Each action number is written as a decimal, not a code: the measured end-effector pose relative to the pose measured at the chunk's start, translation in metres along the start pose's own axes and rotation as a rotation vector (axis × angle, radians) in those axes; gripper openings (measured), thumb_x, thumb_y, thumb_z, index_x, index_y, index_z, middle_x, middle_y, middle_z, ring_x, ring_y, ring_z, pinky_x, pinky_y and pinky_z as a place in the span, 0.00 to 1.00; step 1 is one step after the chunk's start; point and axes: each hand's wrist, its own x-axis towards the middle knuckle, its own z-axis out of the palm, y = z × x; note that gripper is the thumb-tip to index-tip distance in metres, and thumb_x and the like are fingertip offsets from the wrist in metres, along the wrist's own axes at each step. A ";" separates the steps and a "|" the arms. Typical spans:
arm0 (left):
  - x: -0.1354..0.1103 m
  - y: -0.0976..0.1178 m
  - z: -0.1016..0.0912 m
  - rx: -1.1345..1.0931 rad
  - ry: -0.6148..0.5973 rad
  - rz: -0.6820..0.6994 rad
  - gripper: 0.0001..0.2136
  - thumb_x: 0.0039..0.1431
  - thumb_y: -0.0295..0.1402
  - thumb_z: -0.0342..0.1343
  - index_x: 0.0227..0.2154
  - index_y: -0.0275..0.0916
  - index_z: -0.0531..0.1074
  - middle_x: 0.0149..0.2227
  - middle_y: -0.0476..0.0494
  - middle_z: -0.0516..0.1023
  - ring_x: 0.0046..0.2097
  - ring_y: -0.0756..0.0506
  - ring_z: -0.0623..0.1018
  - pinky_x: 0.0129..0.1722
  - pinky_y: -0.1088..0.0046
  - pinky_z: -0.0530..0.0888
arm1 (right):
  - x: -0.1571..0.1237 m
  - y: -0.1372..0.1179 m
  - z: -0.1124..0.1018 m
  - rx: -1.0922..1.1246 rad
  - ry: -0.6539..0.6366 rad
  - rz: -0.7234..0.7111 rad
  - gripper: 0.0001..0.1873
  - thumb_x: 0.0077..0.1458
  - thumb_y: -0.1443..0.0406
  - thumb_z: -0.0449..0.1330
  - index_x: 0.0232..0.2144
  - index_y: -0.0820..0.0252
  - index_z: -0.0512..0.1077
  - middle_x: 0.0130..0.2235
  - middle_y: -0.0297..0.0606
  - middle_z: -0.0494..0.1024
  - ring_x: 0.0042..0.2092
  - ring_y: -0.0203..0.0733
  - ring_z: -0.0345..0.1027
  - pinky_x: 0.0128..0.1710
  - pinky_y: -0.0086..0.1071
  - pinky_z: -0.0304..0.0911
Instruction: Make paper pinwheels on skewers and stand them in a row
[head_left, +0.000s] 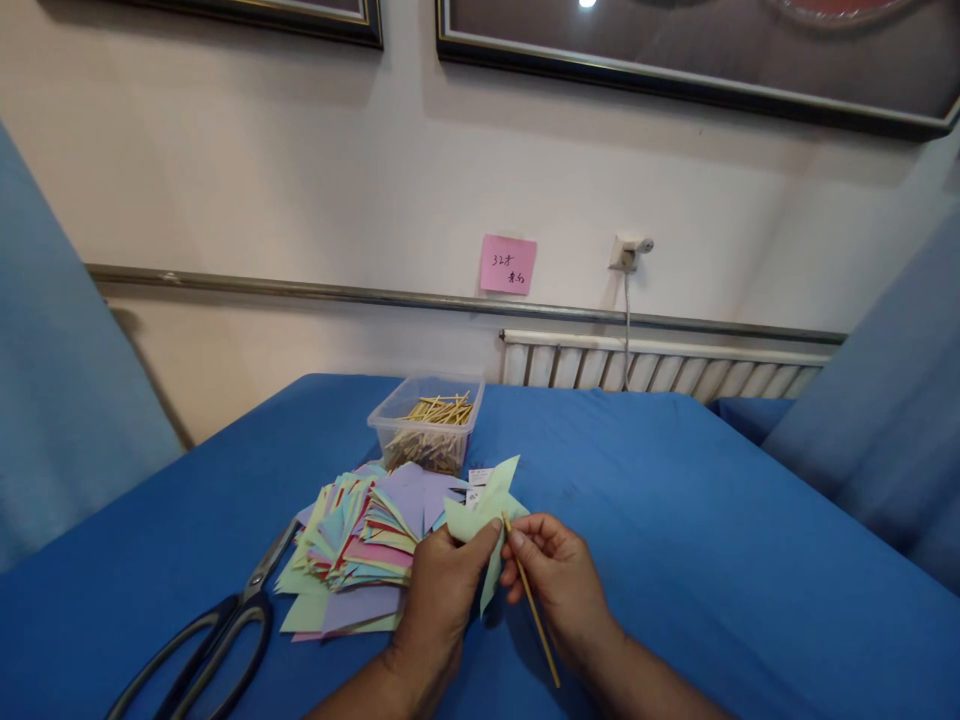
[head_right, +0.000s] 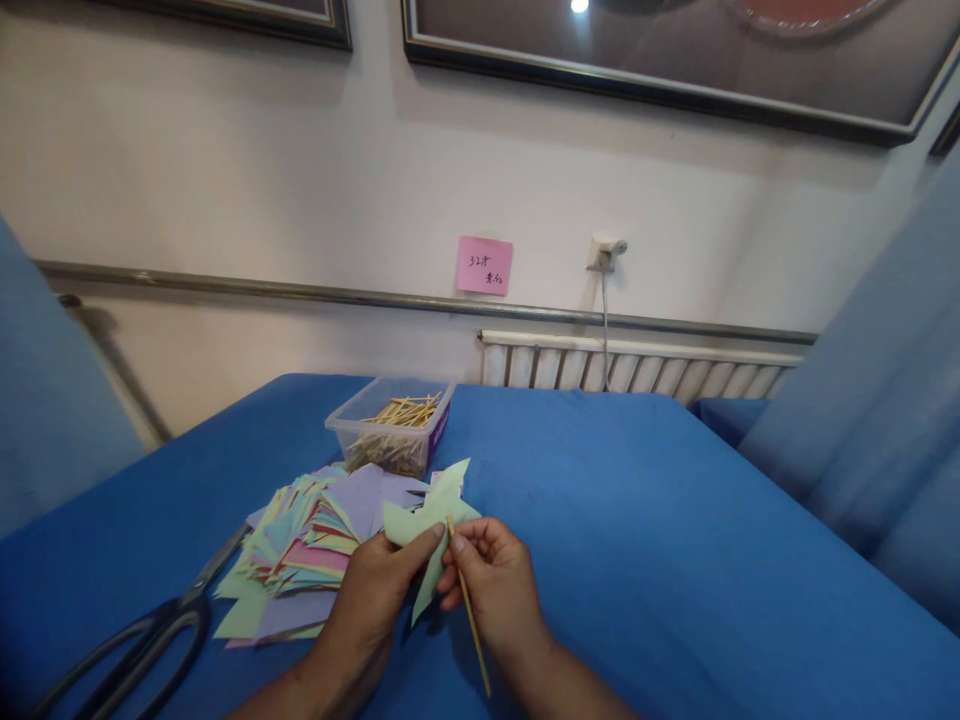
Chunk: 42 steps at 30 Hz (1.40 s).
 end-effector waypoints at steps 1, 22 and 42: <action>0.000 0.000 0.000 -0.003 0.000 -0.008 0.18 0.41 0.47 0.60 0.20 0.33 0.75 0.17 0.47 0.73 0.19 0.49 0.68 0.19 0.76 0.64 | 0.000 0.000 0.000 0.000 0.001 0.002 0.19 0.44 0.54 0.66 0.27 0.64 0.69 0.21 0.32 0.72 0.18 0.29 0.64 0.16 0.22 0.61; 0.001 0.001 0.001 0.017 -0.004 -0.015 0.17 0.39 0.44 0.62 0.23 0.32 0.77 0.18 0.45 0.76 0.21 0.47 0.72 0.20 0.75 0.66 | -0.007 -0.011 0.003 0.161 0.009 0.099 0.16 0.40 0.59 0.69 0.26 0.64 0.71 0.19 0.30 0.71 0.19 0.29 0.62 0.18 0.21 0.60; 0.000 -0.002 0.001 -0.026 0.005 0.005 0.17 0.38 0.44 0.61 0.23 0.32 0.77 0.20 0.44 0.77 0.21 0.46 0.73 0.21 0.74 0.68 | -0.009 -0.010 0.000 0.230 -0.044 0.161 0.17 0.41 0.57 0.69 0.26 0.65 0.71 0.21 0.31 0.71 0.20 0.29 0.62 0.18 0.21 0.59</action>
